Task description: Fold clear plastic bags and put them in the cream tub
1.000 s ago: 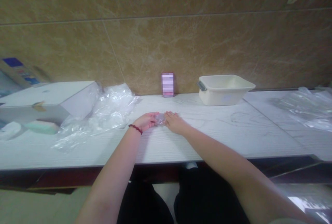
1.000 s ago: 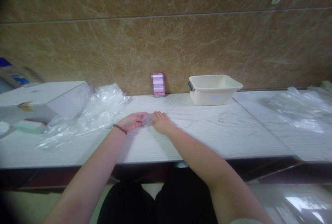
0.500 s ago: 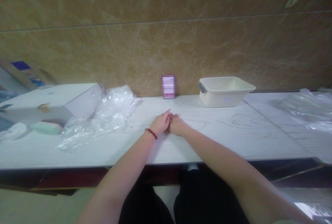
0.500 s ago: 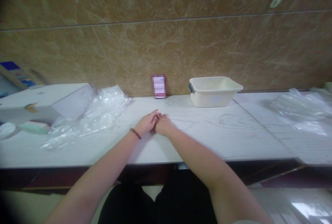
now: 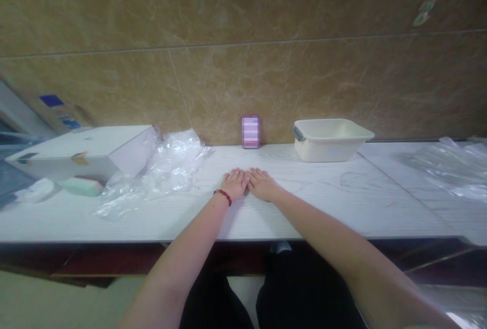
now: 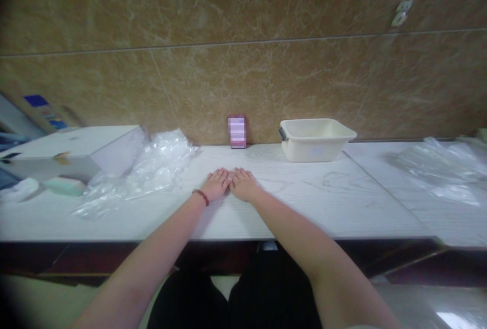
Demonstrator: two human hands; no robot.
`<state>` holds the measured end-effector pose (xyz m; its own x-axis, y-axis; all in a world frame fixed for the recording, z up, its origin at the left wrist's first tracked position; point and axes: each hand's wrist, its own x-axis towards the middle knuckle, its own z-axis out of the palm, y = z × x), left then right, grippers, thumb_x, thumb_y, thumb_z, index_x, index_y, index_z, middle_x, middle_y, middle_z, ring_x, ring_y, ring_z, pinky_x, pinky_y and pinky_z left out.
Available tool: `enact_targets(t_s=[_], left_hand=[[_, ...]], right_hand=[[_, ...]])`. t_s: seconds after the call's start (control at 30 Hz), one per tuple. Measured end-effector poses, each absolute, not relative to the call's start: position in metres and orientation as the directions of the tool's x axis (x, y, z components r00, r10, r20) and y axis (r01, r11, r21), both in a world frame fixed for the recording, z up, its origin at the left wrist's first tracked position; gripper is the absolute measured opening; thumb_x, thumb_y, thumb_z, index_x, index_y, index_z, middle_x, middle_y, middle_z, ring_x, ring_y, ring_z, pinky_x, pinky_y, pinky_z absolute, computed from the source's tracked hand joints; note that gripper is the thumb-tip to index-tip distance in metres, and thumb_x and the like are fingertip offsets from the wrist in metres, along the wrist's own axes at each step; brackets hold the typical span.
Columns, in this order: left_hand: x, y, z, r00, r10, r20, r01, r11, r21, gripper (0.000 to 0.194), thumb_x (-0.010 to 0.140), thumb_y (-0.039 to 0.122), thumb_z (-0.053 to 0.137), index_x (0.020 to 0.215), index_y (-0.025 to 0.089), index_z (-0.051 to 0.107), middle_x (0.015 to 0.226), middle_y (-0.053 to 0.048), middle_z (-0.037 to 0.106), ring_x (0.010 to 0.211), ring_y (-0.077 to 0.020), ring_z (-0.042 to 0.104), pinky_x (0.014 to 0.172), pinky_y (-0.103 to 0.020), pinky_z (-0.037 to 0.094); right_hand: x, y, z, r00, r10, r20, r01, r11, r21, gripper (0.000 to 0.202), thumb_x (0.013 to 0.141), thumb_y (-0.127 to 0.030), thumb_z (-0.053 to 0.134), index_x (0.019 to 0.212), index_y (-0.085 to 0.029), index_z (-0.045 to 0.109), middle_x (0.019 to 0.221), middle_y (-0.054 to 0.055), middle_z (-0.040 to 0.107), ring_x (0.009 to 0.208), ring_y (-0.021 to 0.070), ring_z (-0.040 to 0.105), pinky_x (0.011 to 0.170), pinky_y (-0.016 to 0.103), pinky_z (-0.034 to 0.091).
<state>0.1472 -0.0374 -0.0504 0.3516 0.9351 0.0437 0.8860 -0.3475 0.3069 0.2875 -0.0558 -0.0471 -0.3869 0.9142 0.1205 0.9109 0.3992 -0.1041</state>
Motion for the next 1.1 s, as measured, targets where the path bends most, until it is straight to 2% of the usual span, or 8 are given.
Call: enact_targets(t_s=[0.27, 0.5, 0.57, 0.63, 0.73, 0.87, 0.97, 1.1], left_hand=[[0.141, -0.036, -0.052, 0.357, 0.934, 0.030, 0.898, -0.352, 0.266, 0.051, 0.082, 0.038, 0.024, 0.126, 0.014, 0.027, 0.135, -0.011, 0.020, 0.124, -0.0237, 0.014, 0.097, -0.048, 0.005], [0.134, -0.035, -0.051, 0.394, 0.918, 0.038, 0.897, -0.393, 0.200, 0.056, 0.080, 0.046, 0.024, 0.126, 0.013, 0.027, 0.135, -0.012, 0.022, 0.124, -0.0243, 0.016, 0.096, -0.048, 0.009], [0.131, -0.034, -0.048, 0.401, 0.914, 0.061, 0.893, -0.405, 0.195, 0.055, 0.079, 0.048, 0.026, 0.123, 0.016, 0.032, 0.133, -0.011, 0.027, 0.122, -0.0243, 0.021, 0.096, -0.046, 0.014], [0.127, -0.031, -0.043, 0.379, 0.920, 0.101, 0.898, -0.392, 0.202, 0.048, 0.080, 0.046, 0.026, 0.117, 0.020, 0.041, 0.126, -0.009, 0.038, 0.116, -0.0226, 0.032, 0.093, -0.041, 0.022], [0.120, -0.025, -0.038, 0.273, 0.949, 0.157, 0.926, -0.304, 0.225, 0.039, 0.079, 0.043, 0.033, 0.108, 0.022, 0.050, 0.113, -0.007, 0.050, 0.104, -0.0207, 0.043, 0.087, -0.034, 0.030], [0.115, -0.017, -0.037, 0.183, 0.967, 0.176, 0.938, -0.226, 0.264, 0.037, 0.074, 0.042, 0.043, 0.100, 0.020, 0.056, 0.106, -0.009, 0.051, 0.099, -0.0213, 0.045, 0.085, -0.031, 0.031], [0.114, -0.012, -0.039, 0.179, 0.970, 0.162, 0.936, -0.219, 0.275, 0.036, 0.073, 0.043, 0.042, 0.096, 0.019, 0.058, 0.103, -0.009, 0.052, 0.097, -0.0213, 0.046, 0.084, -0.030, 0.032], [0.114, -0.010, -0.039, 0.188, 0.972, 0.143, 0.936, -0.221, 0.274, 0.033, 0.070, 0.043, 0.045, 0.089, 0.022, 0.062, 0.100, -0.009, 0.053, 0.096, -0.0231, 0.047, 0.082, -0.032, 0.033]], right_hand=[[0.298, -0.056, -0.043, -0.375, 0.927, -0.003, 0.920, 0.372, -0.123, 0.062, 0.080, -0.054, 0.007, 0.131, -0.022, 0.016, 0.138, 0.007, 0.011, 0.125, 0.0216, 0.009, 0.096, 0.047, 0.009], [0.306, -0.061, -0.039, -0.343, 0.939, -0.004, 0.935, 0.341, -0.101, 0.064, 0.078, -0.057, 0.008, 0.132, -0.021, 0.014, 0.138, 0.006, 0.011, 0.125, 0.0223, 0.010, 0.094, 0.054, 0.006], [0.311, -0.062, -0.039, -0.357, 0.934, -0.001, 0.930, 0.355, -0.095, 0.062, 0.080, -0.054, 0.009, 0.132, -0.021, 0.015, 0.137, 0.006, 0.013, 0.125, 0.0216, 0.011, 0.094, 0.054, 0.006], [0.317, -0.060, -0.038, -0.368, 0.930, 0.006, 0.924, 0.366, -0.110, 0.057, 0.081, -0.050, 0.012, 0.131, -0.022, 0.018, 0.136, 0.006, 0.017, 0.124, 0.0203, 0.014, 0.094, 0.054, 0.007], [0.325, -0.054, -0.034, -0.345, 0.937, 0.044, 0.921, 0.347, -0.176, 0.051, 0.082, -0.042, 0.023, 0.127, -0.019, 0.028, 0.132, 0.008, 0.029, 0.121, 0.0187, 0.023, 0.095, 0.048, 0.015], [0.328, -0.038, -0.020, -0.312, 0.943, 0.115, 0.917, 0.330, -0.224, 0.034, 0.078, -0.026, 0.036, 0.107, -0.017, 0.052, 0.110, 0.007, 0.053, 0.103, 0.0150, 0.046, 0.089, 0.029, 0.030], [0.321, -0.022, -0.008, -0.309, 0.945, 0.107, 0.922, 0.325, -0.210, 0.030, 0.076, -0.022, 0.039, 0.098, -0.016, 0.057, 0.100, 0.006, 0.058, 0.094, 0.0143, 0.051, 0.082, 0.024, 0.035], [0.305, -0.003, 0.002, -0.397, 0.918, 0.009, 0.900, 0.391, -0.194, 0.027, 0.073, -0.027, 0.045, 0.095, -0.020, 0.059, 0.095, 0.003, 0.061, 0.086, 0.0141, 0.054, 0.074, 0.022, 0.039]])
